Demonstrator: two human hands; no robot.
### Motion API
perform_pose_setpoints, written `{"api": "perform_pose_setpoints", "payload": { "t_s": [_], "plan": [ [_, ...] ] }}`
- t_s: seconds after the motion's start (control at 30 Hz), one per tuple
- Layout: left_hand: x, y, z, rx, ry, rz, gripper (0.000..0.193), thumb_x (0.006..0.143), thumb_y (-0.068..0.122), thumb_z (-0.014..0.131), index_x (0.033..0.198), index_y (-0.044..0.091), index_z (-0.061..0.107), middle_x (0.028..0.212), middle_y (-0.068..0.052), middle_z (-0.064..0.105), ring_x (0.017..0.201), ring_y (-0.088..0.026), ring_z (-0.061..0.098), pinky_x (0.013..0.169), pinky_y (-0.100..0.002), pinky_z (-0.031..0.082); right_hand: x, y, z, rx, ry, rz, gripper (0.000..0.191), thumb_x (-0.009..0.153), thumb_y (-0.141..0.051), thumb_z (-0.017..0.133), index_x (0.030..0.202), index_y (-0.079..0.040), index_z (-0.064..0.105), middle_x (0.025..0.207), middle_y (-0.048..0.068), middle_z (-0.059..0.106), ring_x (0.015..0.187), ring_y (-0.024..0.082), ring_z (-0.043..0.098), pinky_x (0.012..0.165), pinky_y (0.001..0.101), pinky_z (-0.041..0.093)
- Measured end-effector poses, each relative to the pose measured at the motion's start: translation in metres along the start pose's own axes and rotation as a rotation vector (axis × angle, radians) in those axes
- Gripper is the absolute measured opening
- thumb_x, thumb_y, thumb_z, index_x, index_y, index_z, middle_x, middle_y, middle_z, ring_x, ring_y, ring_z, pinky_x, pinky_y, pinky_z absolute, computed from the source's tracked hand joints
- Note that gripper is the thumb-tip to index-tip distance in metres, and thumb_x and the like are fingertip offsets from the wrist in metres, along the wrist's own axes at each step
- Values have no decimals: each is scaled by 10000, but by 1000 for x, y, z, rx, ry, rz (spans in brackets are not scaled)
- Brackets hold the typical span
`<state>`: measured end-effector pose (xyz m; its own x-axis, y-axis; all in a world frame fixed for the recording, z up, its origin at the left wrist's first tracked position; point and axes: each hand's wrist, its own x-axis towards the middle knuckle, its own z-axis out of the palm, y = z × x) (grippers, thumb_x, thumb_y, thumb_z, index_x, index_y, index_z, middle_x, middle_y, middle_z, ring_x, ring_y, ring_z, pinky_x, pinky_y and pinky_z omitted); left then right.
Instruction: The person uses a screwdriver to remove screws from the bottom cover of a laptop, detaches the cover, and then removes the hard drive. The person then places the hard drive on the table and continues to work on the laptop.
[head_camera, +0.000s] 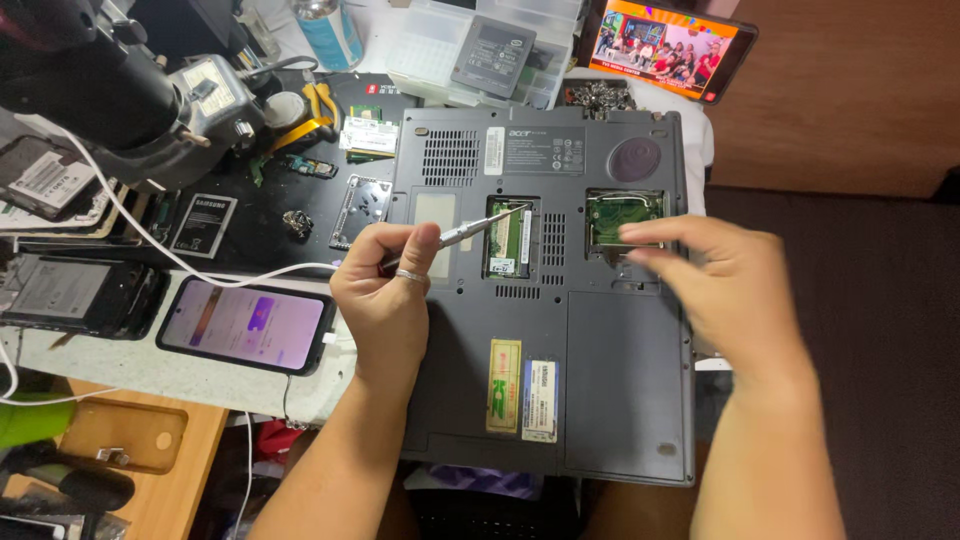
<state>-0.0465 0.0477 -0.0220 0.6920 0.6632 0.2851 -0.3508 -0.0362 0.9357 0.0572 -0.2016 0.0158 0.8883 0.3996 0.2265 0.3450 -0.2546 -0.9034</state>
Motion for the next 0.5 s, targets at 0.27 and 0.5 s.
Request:
{"api": "perform_pose_setpoints", "payload": {
  "t_s": [0.27, 0.5],
  "plan": [
    [-1, -6, 0, 7, -31, 19, 151, 977, 127, 753, 891, 19, 691, 707, 86, 554, 596, 10, 390, 523, -185, 270, -4, -2, -3, -259, -64, 34, 201, 775, -59, 791, 975, -66, 790, 877, 68, 790, 802, 135, 730, 727, 293, 542],
    [0, -13, 2, 35, -47, 63, 135, 969, 108, 770, 896, 16, 703, 736, 94, 547, 663, 13, 420, 585, -176, 312, -4, -6, 7, -586, -72, -176, 137, 768, -85, 779, 899, -117, 798, 784, 13, 742, 803, 219, 663, 869, 376, 466]
  ]
}}
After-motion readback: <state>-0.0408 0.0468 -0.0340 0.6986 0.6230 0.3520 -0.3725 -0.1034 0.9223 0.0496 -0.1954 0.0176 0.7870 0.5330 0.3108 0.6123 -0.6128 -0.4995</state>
